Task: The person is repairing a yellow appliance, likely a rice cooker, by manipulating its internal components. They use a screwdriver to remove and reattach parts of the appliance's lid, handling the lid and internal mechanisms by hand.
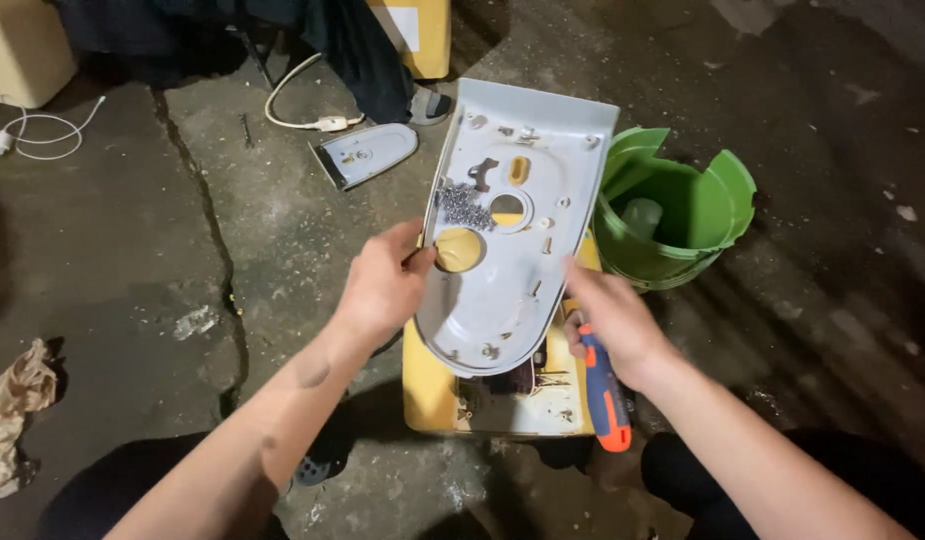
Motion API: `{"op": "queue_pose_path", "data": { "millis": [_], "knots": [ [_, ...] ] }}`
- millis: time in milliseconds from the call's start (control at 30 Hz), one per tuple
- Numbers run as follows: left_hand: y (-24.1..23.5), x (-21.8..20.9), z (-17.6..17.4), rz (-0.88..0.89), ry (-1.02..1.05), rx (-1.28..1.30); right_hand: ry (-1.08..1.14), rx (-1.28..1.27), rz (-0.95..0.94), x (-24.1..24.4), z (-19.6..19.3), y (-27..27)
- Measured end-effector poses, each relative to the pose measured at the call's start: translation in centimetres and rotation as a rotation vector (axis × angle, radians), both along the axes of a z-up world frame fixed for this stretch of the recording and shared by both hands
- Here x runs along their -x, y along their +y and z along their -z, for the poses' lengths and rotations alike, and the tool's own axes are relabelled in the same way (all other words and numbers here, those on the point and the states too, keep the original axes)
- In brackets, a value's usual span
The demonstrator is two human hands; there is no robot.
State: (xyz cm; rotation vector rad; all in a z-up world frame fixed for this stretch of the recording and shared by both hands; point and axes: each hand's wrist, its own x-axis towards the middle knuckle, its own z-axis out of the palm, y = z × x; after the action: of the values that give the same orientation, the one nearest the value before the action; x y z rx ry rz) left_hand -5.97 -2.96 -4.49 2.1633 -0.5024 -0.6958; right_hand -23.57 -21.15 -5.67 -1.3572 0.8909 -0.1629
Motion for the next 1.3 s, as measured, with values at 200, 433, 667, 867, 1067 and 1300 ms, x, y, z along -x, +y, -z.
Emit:
{"op": "queue_pose_path", "data": {
  "millis": [200, 433, 667, 867, 1067, 1300],
  "knots": [
    [-1.5, 1.2, 4.5, -0.09, 0.062, -0.06, 0.301, 0.796, -0.236, 0.4, 4.2, -2.7],
    [-2.9, 1.7, 11.5, -0.154, 0.117, -0.081, 0.227, 1.146, -0.367, 0.9, 5.0, -2.7],
    [-3.1, 2.6, 16.7, -0.133, 0.185, -0.122, 0.173, 1.152, -0.346, 0.1, 12.3, -8.6],
    [-2.6, 1.4, 21.5, -0.104, 0.174, -0.202, 0.13, 1.111, -0.494, -1.0, 16.9, -8.1],
    [-3.2, 0.0, 23.0, -0.054, 0.109, -0.281, 0.275, 1.069, -0.649, -1.5, 19.5, -7.5],
    [-4.8, -2.0, 23.7, 0.043, -0.21, -0.191, 0.384, 1.001, -0.748, -2.1, 18.6, -5.4]
  ]
}}
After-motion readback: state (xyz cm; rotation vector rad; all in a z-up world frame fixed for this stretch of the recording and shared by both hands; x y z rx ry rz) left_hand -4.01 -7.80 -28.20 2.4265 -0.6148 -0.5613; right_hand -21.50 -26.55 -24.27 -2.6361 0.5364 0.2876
